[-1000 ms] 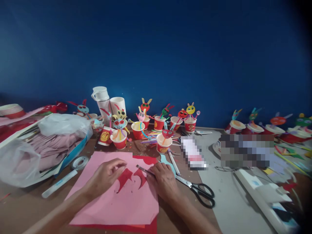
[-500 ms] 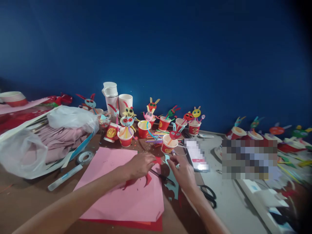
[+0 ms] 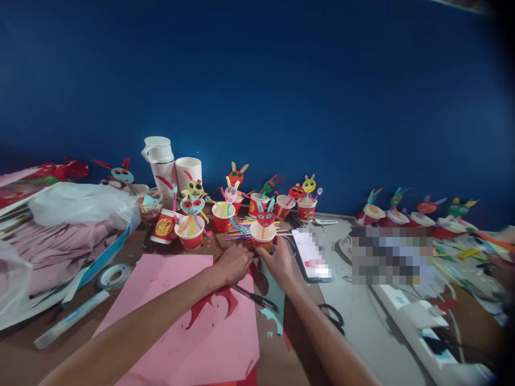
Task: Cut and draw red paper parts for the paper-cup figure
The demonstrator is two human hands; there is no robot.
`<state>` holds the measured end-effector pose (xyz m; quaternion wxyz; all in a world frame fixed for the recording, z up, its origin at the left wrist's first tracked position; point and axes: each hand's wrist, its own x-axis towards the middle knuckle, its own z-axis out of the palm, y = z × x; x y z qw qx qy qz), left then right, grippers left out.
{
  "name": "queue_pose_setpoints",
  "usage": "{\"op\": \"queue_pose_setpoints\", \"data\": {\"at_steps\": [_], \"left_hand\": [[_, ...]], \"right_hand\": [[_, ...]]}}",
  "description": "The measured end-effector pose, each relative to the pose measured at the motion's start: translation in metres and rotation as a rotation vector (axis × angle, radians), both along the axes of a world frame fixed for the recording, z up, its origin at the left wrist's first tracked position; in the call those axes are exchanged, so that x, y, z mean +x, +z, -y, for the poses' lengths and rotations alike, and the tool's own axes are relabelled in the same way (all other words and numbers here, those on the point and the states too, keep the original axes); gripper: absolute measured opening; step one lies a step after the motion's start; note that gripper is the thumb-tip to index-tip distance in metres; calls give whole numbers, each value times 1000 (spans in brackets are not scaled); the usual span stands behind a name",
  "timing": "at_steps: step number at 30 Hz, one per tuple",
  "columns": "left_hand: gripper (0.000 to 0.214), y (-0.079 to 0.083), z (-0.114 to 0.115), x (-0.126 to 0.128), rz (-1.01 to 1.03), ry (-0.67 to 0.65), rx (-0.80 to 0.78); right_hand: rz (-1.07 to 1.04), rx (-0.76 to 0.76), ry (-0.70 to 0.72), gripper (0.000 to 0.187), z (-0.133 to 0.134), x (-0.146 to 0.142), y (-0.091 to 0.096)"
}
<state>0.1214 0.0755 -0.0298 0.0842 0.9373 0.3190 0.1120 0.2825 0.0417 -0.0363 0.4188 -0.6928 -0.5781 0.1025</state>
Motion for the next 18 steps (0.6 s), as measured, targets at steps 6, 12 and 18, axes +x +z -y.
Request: {"op": "queue_pose_setpoints", "data": {"at_steps": [6, 12, 18], "left_hand": [[28, -2, -3, 3, -15, 16, 35], [35, -7, -5, 20, -14, 70, 47], [37, -4, -9, 41, -7, 195, 63]], "right_hand": [[-92, 18, -47, 42, 0, 8, 14], [-179, 45, -150, 48, 11, 43, 43], [-249, 74, -162, 49, 12, 55, 49]]}}
